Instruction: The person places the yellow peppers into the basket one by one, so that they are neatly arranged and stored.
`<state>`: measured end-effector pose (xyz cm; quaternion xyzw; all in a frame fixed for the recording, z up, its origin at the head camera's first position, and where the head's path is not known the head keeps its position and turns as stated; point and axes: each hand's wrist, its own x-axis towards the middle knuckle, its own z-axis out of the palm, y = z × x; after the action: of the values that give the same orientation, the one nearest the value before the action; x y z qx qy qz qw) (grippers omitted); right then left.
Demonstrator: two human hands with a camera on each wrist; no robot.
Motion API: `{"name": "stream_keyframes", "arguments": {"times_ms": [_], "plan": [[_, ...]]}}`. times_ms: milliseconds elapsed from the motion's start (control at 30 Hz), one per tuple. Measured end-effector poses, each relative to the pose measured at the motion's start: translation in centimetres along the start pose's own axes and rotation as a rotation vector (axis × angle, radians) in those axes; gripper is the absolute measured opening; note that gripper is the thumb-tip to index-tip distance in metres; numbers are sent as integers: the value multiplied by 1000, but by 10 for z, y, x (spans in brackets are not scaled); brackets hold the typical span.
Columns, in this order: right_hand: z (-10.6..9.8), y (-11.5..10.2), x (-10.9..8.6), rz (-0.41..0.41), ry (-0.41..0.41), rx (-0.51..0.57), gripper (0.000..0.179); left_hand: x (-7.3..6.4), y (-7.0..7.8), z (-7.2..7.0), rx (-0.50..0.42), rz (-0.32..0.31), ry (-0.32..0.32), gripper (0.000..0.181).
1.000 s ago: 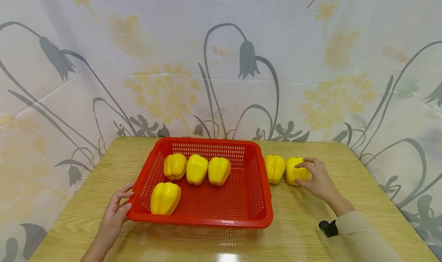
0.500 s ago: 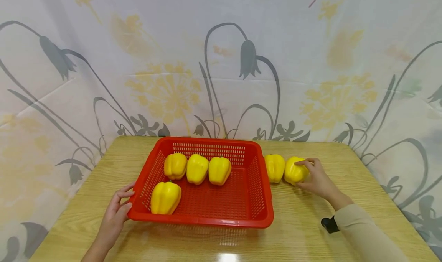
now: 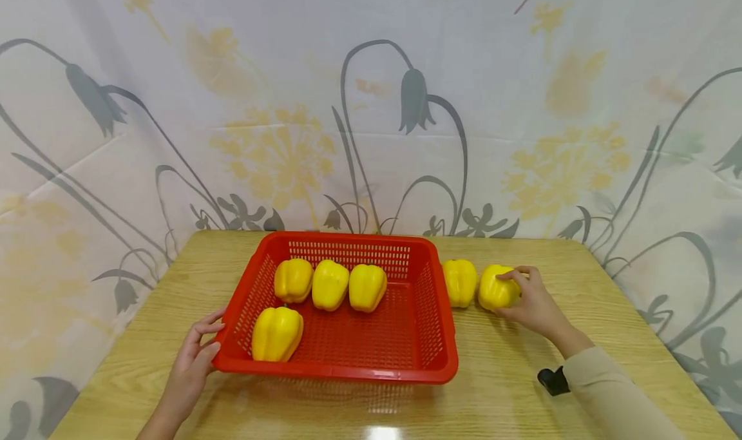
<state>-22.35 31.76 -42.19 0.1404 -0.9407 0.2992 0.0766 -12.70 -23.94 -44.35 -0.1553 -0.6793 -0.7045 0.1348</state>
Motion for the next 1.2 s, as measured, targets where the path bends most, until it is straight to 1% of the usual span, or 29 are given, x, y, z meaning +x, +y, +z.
{"name": "stream_keyframes", "arguments": {"times_ms": [100, 167, 333, 500, 633, 867, 1200], "plan": [[-3, -2, -2, 8, -3, 20, 54, -1, 1, -1, 8, -3, 4, 24], [-6, -3, -3, -2, 5, 24, 55, 0, 1, -1, 10, -5, 6, 24], [-13, -8, -7, -49, 27, 7, 54, 0, 1, 0, -4, -5, 0, 23], [-17, -16, -8, -79, 27, -10, 54, 0, 1, 0, -1, -7, 7, 23], [-19, -23, -10, -109, 46, -32, 54, 0, 0, 0, 4, -10, 5, 23], [-23, -41, -13, -169, 92, -30, 55, 0, 1, 0, 17, -18, 7, 22], [-29, -71, -10, -245, 101, -2, 54, 0, 0, -1, 9, -11, 0, 25]]}}
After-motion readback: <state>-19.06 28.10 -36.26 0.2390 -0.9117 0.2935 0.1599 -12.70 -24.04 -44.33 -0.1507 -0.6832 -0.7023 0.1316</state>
